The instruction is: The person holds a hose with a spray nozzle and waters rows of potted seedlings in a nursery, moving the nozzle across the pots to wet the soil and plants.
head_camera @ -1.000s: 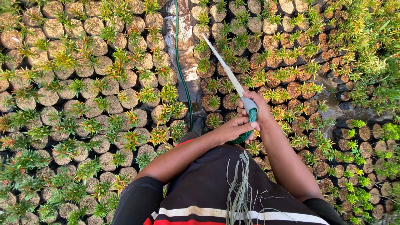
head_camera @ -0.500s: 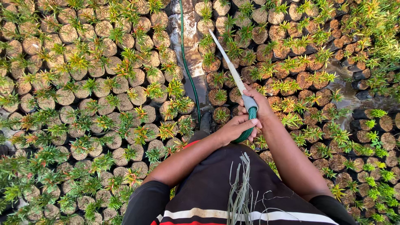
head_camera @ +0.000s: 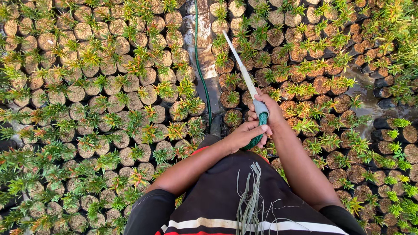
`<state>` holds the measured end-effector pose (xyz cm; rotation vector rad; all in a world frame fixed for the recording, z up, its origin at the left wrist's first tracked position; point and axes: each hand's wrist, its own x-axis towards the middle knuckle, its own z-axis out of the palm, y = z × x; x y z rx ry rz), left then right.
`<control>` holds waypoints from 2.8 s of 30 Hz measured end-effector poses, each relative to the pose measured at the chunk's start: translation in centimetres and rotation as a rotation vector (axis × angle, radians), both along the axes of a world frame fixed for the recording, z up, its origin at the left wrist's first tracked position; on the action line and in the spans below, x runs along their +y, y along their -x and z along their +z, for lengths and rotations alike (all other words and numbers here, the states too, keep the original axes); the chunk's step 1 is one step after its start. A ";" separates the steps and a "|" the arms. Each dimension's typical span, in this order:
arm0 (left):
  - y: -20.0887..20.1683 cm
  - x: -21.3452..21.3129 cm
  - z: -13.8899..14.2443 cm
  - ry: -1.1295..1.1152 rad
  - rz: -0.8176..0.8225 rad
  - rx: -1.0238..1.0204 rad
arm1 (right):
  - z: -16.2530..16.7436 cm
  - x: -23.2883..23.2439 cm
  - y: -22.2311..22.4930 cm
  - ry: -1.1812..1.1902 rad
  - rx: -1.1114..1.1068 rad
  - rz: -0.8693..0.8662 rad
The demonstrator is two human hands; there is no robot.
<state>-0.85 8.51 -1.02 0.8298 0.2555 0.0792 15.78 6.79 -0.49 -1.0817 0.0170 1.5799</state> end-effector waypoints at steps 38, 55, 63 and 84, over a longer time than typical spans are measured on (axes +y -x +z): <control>4.1 0.9 2.3 0.354 0.307 0.351 | 0.7 0.2 8.0 -0.116 -0.037 -0.001; 6.8 1.4 5.6 0.250 0.371 0.418 | 2.3 0.4 10.7 -0.086 -0.150 0.032; 7.6 1.4 3.3 0.304 0.357 0.359 | 4.0 0.3 11.2 0.011 -0.115 0.037; 7.8 1.5 3.5 0.291 0.387 0.363 | 4.4 0.5 11.1 -0.044 -0.132 0.063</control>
